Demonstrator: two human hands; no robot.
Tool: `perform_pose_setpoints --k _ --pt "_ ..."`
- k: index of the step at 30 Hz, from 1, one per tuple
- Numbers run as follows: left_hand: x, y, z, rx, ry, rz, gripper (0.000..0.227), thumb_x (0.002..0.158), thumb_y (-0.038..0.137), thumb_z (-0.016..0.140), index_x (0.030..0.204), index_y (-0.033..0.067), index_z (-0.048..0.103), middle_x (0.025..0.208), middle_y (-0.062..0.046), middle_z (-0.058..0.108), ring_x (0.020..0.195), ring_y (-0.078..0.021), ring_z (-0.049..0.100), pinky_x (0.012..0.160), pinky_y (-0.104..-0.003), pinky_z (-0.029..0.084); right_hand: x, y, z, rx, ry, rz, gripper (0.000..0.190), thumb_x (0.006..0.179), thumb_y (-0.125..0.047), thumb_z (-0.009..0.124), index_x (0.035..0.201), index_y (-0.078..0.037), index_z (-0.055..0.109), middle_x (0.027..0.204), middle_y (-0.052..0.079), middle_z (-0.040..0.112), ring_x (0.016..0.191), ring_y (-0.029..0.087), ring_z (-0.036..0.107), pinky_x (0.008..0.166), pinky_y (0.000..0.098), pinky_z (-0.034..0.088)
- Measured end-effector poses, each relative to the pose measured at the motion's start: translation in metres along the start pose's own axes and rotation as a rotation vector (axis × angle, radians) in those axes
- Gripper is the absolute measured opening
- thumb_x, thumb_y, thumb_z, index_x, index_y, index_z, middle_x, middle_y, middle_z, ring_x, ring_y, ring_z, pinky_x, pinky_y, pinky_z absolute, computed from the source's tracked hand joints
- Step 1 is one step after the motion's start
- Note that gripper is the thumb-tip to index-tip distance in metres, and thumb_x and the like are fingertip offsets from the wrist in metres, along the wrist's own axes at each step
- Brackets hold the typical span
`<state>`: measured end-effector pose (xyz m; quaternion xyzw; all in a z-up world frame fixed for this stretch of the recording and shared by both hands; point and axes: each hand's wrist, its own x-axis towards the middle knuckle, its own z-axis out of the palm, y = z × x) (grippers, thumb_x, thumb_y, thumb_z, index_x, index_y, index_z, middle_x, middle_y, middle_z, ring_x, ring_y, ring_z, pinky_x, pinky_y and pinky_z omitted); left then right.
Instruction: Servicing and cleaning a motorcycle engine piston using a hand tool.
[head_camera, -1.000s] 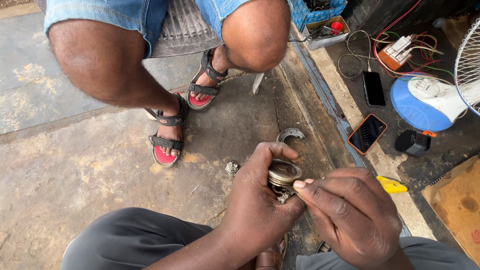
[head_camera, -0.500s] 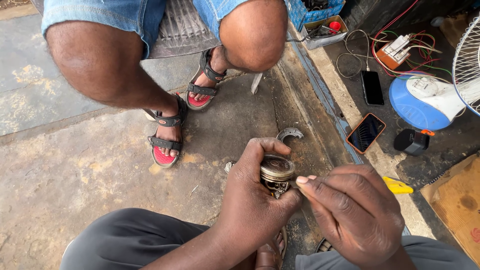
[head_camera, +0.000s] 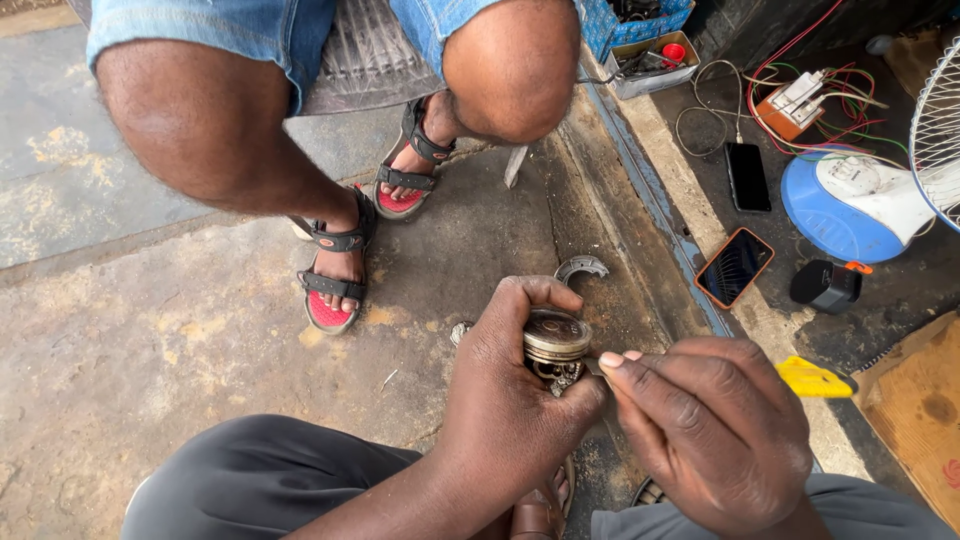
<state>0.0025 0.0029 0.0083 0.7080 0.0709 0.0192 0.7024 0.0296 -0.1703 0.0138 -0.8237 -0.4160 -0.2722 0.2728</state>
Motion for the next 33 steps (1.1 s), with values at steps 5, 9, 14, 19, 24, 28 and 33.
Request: perform_pose_setpoints --k 5,9,14,19,24,28,33 --pt "-0.001 0.002 0.000 0.040 0.018 0.038 0.044 0.076 0.003 0.077 0.114 0.0075 0.056 0.083 0.000 0.066 0.075 -0.0046 0.064 0.065 -0.024 0.055 -0.001 -0.001 0.000 -0.013 0.009 -0.005 0.029 0.076 -0.003 0.087 0.102 -0.002 0.075 0.090 0.008 0.070 0.082 0.022 0.068 0.069 0.0341 0.055" --pt "-0.003 0.004 -0.001 0.030 -0.005 0.027 0.043 0.076 0.004 0.077 0.114 0.0076 0.056 0.086 -0.001 0.065 0.077 -0.0052 0.064 0.066 -0.024 0.055 -0.004 0.000 -0.001 -0.020 0.023 0.012 0.029 0.076 -0.002 0.088 0.102 -0.004 0.075 0.090 0.005 0.070 0.082 0.021 0.067 0.069 0.0337 0.055" --pt "-0.004 0.003 -0.002 0.015 -0.008 0.016 0.045 0.075 0.005 0.076 0.115 0.0077 0.056 0.085 -0.002 0.065 0.077 -0.0053 0.063 0.066 -0.025 0.055 -0.007 -0.001 -0.001 -0.032 0.029 0.027 0.029 0.076 -0.002 0.088 0.101 -0.005 0.075 0.090 0.004 0.069 0.083 0.020 0.068 0.070 0.0338 0.055" --pt "-0.004 0.001 -0.002 0.035 -0.014 0.062 0.044 0.076 0.007 0.078 0.115 0.0072 0.056 0.088 -0.002 0.065 0.078 -0.0062 0.065 0.068 -0.025 0.056 -0.008 -0.005 -0.002 -0.050 0.001 0.090 0.027 0.076 -0.006 0.089 0.098 -0.007 0.075 0.088 0.003 0.068 0.084 0.019 0.069 0.072 0.0333 0.057" --pt "-0.004 0.002 -0.002 -0.011 -0.033 0.033 0.044 0.077 0.007 0.077 0.115 0.0075 0.055 0.090 -0.002 0.066 0.080 -0.0056 0.067 0.069 -0.025 0.057 -0.008 -0.002 -0.003 -0.049 0.016 0.082 0.026 0.076 -0.005 0.089 0.098 -0.007 0.075 0.087 0.003 0.068 0.083 0.019 0.069 0.071 0.0332 0.057" --pt "-0.006 0.001 -0.001 -0.084 -0.047 0.030 0.044 0.077 0.005 0.076 0.115 0.0071 0.054 0.092 -0.003 0.065 0.083 -0.0052 0.068 0.071 -0.025 0.058 -0.005 -0.005 -0.001 -0.014 0.050 0.110 0.026 0.074 -0.004 0.088 0.096 -0.007 0.074 0.086 0.005 0.070 0.082 0.019 0.070 0.071 0.0332 0.058" --pt "-0.006 0.003 -0.003 0.032 -0.029 0.083 0.044 0.077 0.005 0.077 0.115 0.0067 0.056 0.091 -0.003 0.064 0.081 -0.0063 0.065 0.069 -0.025 0.056 -0.007 -0.005 0.001 0.014 0.064 0.124 0.025 0.074 -0.005 0.088 0.095 -0.008 0.074 0.086 0.005 0.070 0.083 0.019 0.071 0.071 0.0334 0.058"
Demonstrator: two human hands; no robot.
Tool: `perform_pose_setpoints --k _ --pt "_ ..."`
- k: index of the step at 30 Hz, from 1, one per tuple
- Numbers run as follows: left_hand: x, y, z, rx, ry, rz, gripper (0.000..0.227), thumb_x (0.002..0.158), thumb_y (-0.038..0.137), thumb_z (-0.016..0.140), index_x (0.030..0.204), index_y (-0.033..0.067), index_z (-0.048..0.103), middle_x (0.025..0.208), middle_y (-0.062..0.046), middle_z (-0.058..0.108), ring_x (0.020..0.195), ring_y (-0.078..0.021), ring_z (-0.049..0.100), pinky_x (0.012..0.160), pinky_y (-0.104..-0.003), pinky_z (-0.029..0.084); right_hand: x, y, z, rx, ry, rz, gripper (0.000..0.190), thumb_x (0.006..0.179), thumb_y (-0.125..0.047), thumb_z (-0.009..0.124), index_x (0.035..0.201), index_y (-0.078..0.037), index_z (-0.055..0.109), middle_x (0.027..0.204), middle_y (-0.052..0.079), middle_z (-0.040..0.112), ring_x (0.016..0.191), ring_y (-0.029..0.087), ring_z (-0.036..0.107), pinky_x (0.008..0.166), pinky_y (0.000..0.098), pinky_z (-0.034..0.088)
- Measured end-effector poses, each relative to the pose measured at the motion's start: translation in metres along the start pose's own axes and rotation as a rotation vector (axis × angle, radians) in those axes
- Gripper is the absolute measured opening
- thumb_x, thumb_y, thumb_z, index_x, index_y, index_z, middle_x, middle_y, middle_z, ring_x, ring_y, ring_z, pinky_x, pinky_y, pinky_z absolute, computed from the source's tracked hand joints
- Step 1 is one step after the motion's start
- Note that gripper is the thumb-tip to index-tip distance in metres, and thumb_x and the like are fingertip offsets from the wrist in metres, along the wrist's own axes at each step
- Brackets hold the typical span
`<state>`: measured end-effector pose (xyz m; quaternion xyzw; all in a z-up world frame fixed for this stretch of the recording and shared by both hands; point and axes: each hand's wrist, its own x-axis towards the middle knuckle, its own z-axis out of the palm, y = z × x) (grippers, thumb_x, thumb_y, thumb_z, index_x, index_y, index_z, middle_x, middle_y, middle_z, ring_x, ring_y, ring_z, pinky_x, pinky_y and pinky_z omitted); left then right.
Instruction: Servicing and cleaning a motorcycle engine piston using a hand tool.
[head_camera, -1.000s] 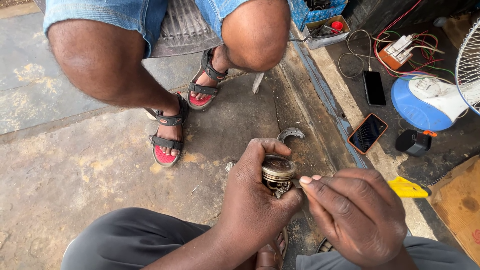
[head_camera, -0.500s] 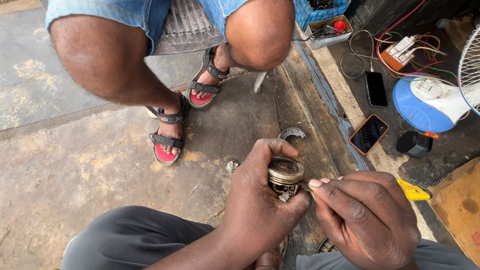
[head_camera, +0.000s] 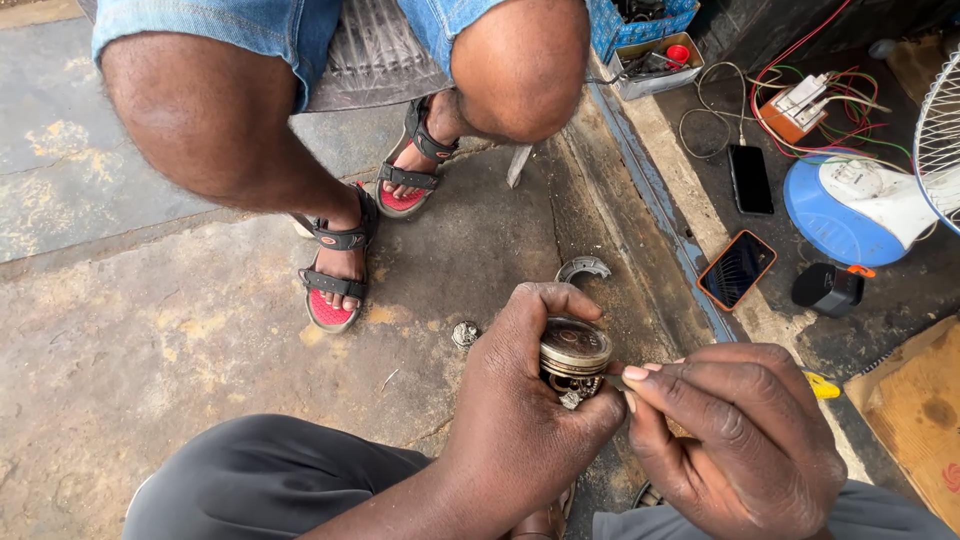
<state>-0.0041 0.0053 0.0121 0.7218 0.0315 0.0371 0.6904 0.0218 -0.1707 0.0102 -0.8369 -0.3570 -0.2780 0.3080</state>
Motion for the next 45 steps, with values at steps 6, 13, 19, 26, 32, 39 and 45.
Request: perform_pose_setpoints --k 6,13,19,26,32,39,45 --pt "-0.001 -0.004 0.002 0.046 0.027 0.059 0.043 0.078 0.004 0.077 0.115 0.0070 0.056 0.094 -0.005 0.062 0.082 -0.0088 0.064 0.069 -0.026 0.055 -0.004 -0.001 0.002 -0.019 -0.004 -0.013 0.027 0.075 -0.005 0.088 0.098 -0.008 0.074 0.088 0.005 0.070 0.084 0.020 0.071 0.072 0.0341 0.059" --pt "0.001 -0.007 0.004 0.079 0.079 0.045 0.042 0.078 0.006 0.080 0.114 0.0084 0.058 0.092 -0.004 0.066 0.080 -0.0097 0.067 0.070 -0.027 0.057 0.000 -0.002 0.001 -0.071 -0.004 -0.094 0.028 0.077 -0.003 0.089 0.101 -0.007 0.074 0.089 0.006 0.071 0.081 0.022 0.070 0.071 0.0357 0.059" --pt "0.000 -0.006 0.005 0.080 0.043 0.083 0.042 0.079 0.006 0.080 0.114 0.0079 0.058 0.096 -0.005 0.065 0.084 -0.0131 0.069 0.071 -0.030 0.058 -0.001 -0.007 0.002 -0.069 -0.012 -0.071 0.029 0.076 -0.005 0.089 0.100 -0.009 0.074 0.090 0.005 0.072 0.082 0.023 0.070 0.073 0.0367 0.060" --pt "0.001 -0.009 0.004 0.081 0.043 0.078 0.041 0.081 0.006 0.080 0.116 0.0083 0.058 0.097 -0.005 0.066 0.086 -0.0137 0.071 0.073 -0.029 0.059 0.001 -0.002 0.004 -0.047 -0.022 -0.059 0.026 0.077 -0.007 0.087 0.100 -0.008 0.074 0.091 0.005 0.072 0.084 0.022 0.070 0.072 0.0351 0.060" --pt "0.008 0.009 -0.012 0.105 0.140 0.179 0.043 0.083 0.006 0.081 0.117 0.0081 0.055 0.103 -0.004 0.069 0.091 -0.0110 0.073 0.076 -0.025 0.061 -0.001 0.053 0.026 -0.216 -0.225 0.074 0.011 0.083 -0.009 0.083 0.091 -0.006 0.076 0.082 0.008 0.069 0.078 0.025 0.066 0.068 0.0393 0.054" --pt "-0.002 0.041 -0.012 0.044 0.056 0.140 0.046 0.081 0.005 0.080 0.120 0.0067 0.055 0.099 -0.002 0.067 0.086 -0.0054 0.068 0.072 -0.022 0.059 -0.016 0.072 0.034 0.203 -0.227 0.505 0.013 0.095 -0.010 0.072 0.106 -0.003 0.070 0.092 0.009 0.075 0.083 0.015 0.073 0.072 0.0317 0.057" --pt "-0.019 0.077 -0.017 0.080 -0.131 0.064 0.054 0.078 0.008 0.080 0.126 0.0091 0.056 0.094 -0.001 0.068 0.083 -0.0041 0.066 0.067 -0.021 0.060 -0.051 0.092 0.033 0.706 -0.123 0.717 0.017 0.103 -0.010 0.061 0.116 0.001 0.060 0.095 0.011 0.075 0.088 0.015 0.073 0.080 0.0289 0.061"
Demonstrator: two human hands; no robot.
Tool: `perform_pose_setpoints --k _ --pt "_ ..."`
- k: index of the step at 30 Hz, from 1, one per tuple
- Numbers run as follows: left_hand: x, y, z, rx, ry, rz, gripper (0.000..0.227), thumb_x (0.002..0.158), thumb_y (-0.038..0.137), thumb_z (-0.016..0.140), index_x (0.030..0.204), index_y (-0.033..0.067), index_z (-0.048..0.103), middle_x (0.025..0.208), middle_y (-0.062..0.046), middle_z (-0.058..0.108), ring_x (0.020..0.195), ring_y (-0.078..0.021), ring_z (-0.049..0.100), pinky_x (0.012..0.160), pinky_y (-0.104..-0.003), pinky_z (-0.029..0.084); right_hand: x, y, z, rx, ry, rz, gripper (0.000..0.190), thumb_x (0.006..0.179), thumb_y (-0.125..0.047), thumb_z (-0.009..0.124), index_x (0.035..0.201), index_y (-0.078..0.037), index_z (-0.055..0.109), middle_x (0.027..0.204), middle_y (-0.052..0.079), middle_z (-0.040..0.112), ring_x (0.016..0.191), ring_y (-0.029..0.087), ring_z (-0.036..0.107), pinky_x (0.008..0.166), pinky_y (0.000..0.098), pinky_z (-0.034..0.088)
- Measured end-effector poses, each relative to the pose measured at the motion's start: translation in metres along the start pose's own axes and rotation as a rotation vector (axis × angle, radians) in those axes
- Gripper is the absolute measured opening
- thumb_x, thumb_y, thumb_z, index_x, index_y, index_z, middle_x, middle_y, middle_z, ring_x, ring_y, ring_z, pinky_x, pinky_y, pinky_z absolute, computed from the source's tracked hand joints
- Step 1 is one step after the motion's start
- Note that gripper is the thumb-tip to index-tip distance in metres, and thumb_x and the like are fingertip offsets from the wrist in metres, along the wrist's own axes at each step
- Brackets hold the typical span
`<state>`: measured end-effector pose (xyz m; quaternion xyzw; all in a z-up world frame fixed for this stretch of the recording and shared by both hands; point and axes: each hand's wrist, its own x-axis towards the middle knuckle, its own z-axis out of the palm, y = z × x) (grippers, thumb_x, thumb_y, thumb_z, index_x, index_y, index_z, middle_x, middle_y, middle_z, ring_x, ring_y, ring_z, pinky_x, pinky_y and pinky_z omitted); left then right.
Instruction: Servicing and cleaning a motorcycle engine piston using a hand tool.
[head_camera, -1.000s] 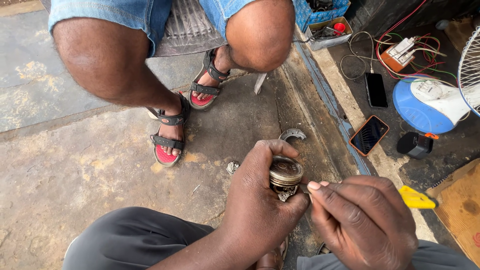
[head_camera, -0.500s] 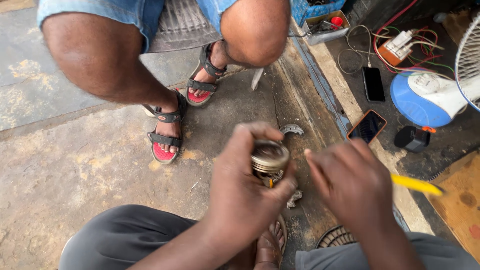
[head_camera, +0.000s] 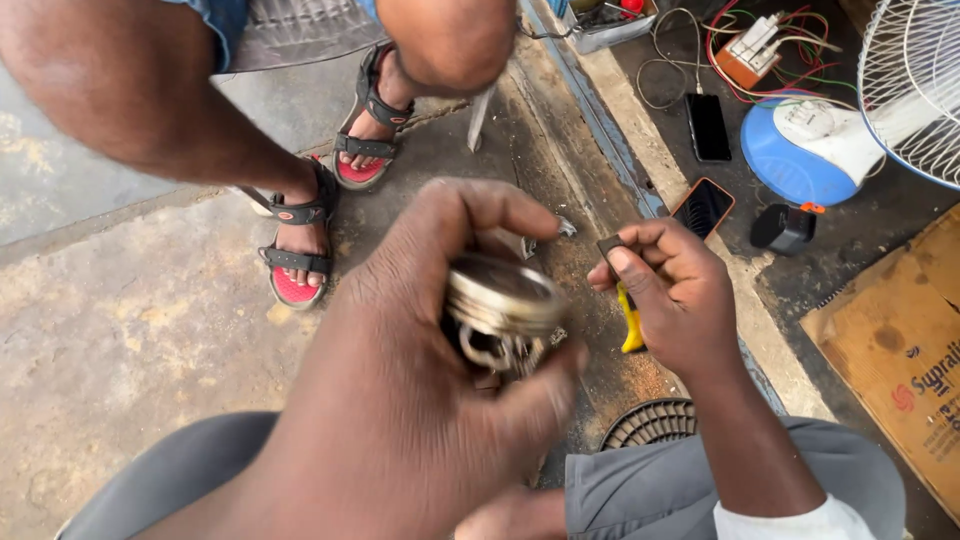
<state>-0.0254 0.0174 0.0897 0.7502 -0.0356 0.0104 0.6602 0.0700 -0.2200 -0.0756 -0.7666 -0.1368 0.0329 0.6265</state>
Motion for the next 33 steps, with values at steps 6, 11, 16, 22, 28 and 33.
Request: perform_pose_setpoints --k 6,11,16,22,28,33 --pt "0.023 0.002 0.023 0.280 -0.212 -0.067 0.062 0.073 0.016 0.080 0.130 0.0170 0.057 0.087 -0.002 0.078 0.079 -0.0125 0.075 0.064 -0.026 0.062 -0.013 0.017 -0.015 0.422 0.119 0.159 0.017 0.101 -0.007 0.064 0.115 0.002 0.061 0.092 0.013 0.072 0.081 0.018 0.070 0.074 0.0316 0.060" --pt "0.061 -0.016 0.057 0.312 -0.320 -0.165 0.059 0.072 0.015 0.080 0.128 0.0181 0.061 0.088 -0.006 0.076 0.081 -0.0181 0.081 0.069 -0.032 0.062 0.007 -0.021 -0.040 0.624 0.179 0.197 0.019 0.098 -0.003 0.065 0.116 0.004 0.062 0.094 0.016 0.071 0.078 0.019 0.069 0.069 0.0324 0.059" --pt "0.086 -0.063 0.055 0.362 -0.298 -0.263 0.065 0.071 0.019 0.087 0.130 0.0171 0.059 0.089 -0.004 0.078 0.084 -0.0138 0.076 0.069 -0.030 0.062 0.008 -0.017 -0.040 0.494 0.098 0.108 0.020 0.096 0.000 0.064 0.114 0.005 0.061 0.096 0.018 0.072 0.081 0.021 0.074 0.065 0.0355 0.067" --pt "0.112 -0.079 0.057 0.204 -0.278 -0.399 0.064 0.071 0.011 0.089 0.128 0.0132 0.060 0.090 -0.001 0.079 0.083 -0.0081 0.077 0.069 -0.027 0.062 0.028 0.039 -0.050 0.539 0.034 0.242 0.025 0.096 0.002 0.067 0.120 0.003 0.060 0.093 0.020 0.073 0.074 0.024 0.074 0.059 0.0386 0.066" --pt "0.105 -0.087 0.060 0.037 -0.241 -0.442 0.064 0.072 0.011 0.088 0.130 0.0115 0.060 0.094 0.000 0.076 0.084 -0.0043 0.075 0.069 -0.023 0.063 0.064 0.089 -0.073 0.882 -0.107 0.433 0.040 0.093 0.000 0.059 0.131 0.010 0.062 0.112 0.019 0.070 0.097 0.026 0.071 0.086 0.0395 0.061" --pt "0.102 -0.084 0.064 0.199 -0.261 -0.535 0.066 0.074 0.011 0.089 0.134 0.0148 0.061 0.089 -0.003 0.074 0.077 -0.0072 0.070 0.065 -0.025 0.061 0.064 0.090 -0.074 1.072 -0.199 0.373 0.059 0.088 0.004 0.059 0.147 0.004 0.055 0.131 0.018 0.063 0.115 0.026 0.066 0.104 0.0391 0.053"
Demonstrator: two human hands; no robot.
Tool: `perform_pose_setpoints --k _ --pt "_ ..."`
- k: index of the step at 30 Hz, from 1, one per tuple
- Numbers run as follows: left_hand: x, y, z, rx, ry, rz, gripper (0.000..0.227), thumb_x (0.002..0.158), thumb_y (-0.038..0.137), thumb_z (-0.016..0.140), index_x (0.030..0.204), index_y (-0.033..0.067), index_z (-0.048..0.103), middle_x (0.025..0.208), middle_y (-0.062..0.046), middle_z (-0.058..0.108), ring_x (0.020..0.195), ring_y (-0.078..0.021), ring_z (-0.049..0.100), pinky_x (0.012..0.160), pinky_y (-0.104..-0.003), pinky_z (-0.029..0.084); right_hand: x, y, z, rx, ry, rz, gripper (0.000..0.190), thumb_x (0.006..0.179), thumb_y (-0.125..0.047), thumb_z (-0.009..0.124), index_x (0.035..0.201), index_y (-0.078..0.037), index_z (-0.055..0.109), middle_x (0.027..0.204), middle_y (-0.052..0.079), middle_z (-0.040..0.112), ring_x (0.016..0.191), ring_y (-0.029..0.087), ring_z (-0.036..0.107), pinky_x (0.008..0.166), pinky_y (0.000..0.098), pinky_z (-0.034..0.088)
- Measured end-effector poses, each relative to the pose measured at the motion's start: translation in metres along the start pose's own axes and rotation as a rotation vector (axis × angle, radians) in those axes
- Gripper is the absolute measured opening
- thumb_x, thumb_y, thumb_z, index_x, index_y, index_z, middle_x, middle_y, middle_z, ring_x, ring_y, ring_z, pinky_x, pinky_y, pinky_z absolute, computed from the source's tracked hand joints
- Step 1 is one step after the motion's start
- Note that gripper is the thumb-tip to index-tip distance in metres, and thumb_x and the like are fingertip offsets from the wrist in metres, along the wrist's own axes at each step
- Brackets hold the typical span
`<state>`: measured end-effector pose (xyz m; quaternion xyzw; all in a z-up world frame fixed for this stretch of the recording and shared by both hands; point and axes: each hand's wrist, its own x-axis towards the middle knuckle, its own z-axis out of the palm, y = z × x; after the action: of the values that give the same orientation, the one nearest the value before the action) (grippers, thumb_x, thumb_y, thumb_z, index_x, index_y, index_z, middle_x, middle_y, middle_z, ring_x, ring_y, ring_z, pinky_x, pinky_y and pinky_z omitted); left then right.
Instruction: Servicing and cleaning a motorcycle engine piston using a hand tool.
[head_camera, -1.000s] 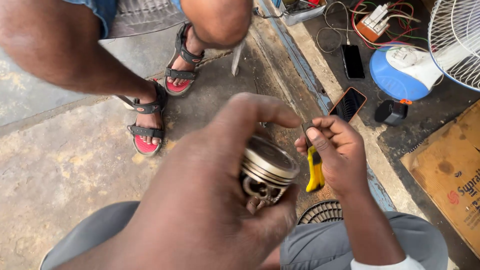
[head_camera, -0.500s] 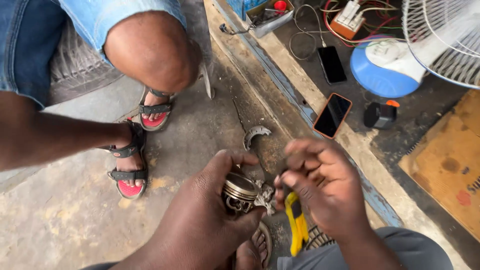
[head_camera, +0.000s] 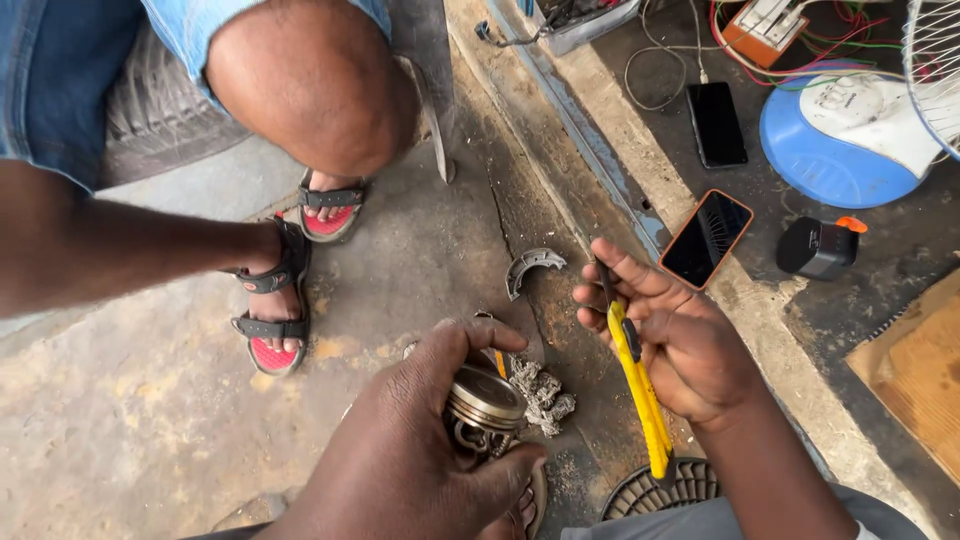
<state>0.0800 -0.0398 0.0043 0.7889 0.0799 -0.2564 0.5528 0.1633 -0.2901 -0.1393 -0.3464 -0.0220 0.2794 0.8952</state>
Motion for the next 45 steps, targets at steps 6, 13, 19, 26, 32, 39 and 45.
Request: perform_pose_setpoints --k 6,13,19,26,32,39,45 --pt "0.001 -0.003 -0.004 -0.028 -0.033 0.041 0.067 0.071 0.012 0.087 0.132 0.0148 0.061 0.088 0.000 0.074 0.075 -0.0047 0.073 0.064 -0.024 0.061 -0.007 0.011 -0.001 0.021 -0.095 -0.080 0.060 0.089 -0.004 0.077 0.146 0.001 0.056 0.131 0.014 0.065 0.115 0.023 0.066 0.105 0.0358 0.052" --pt "-0.005 -0.015 -0.025 -0.071 -0.053 0.021 0.066 0.075 0.013 0.088 0.135 0.0151 0.061 0.087 -0.004 0.074 0.075 -0.0085 0.068 0.064 -0.026 0.062 -0.012 0.063 -0.001 -0.180 0.096 -0.099 0.017 0.094 -0.006 0.079 0.106 0.005 0.074 0.104 0.014 0.075 0.082 0.016 0.064 0.068 0.0296 0.055" --pt "-0.012 -0.019 -0.045 -0.130 0.036 0.273 0.057 0.074 0.012 0.084 0.125 0.0105 0.059 0.095 0.000 0.080 0.087 -0.0057 0.079 0.072 -0.023 0.063 -0.022 0.060 0.073 -0.096 -0.012 -0.170 0.010 0.095 0.002 0.075 0.105 0.001 0.072 0.103 0.016 0.071 0.088 0.022 0.068 0.069 0.0349 0.060" --pt "-0.012 -0.030 -0.058 0.023 0.107 0.211 0.056 0.070 0.016 0.086 0.122 0.0149 0.064 0.094 -0.004 0.077 0.088 -0.0154 0.075 0.072 -0.029 0.062 -0.021 0.037 0.135 -0.735 -0.091 -0.626 0.026 0.088 0.003 0.077 0.109 -0.010 0.071 0.093 0.014 0.073 0.093 0.020 0.078 0.086 0.0399 0.070" --pt "-0.017 -0.040 -0.048 0.049 0.156 0.344 0.055 0.068 0.018 0.087 0.119 0.0145 0.066 0.101 -0.009 0.075 0.097 -0.0229 0.080 0.080 -0.033 0.062 -0.066 0.031 0.062 -0.540 -0.315 -0.219 0.033 0.089 0.014 0.071 0.120 0.001 0.070 0.104 0.025 0.069 0.105 0.043 0.072 0.093 0.0529 0.065" --pt "-0.035 -0.048 -0.044 0.014 0.141 0.298 0.056 0.066 0.013 0.084 0.119 0.0141 0.067 0.103 -0.009 0.074 0.098 -0.0215 0.078 0.079 -0.033 0.061 -0.050 0.019 0.131 -0.944 -0.484 -0.496 0.042 0.084 0.008 0.073 0.121 -0.009 0.062 0.112 0.012 0.069 0.117 0.044 0.074 0.093 0.0491 0.064" --pt "-0.046 -0.050 -0.046 0.042 0.175 0.182 0.056 0.069 0.014 0.083 0.121 0.0120 0.065 0.097 -0.007 0.075 0.089 -0.0157 0.077 0.077 -0.029 0.063 -0.050 0.043 0.165 -1.036 -0.273 -0.598 0.038 0.083 0.003 0.078 0.115 -0.011 0.063 0.104 0.009 0.072 0.112 0.036 0.077 0.084 0.0399 0.066"
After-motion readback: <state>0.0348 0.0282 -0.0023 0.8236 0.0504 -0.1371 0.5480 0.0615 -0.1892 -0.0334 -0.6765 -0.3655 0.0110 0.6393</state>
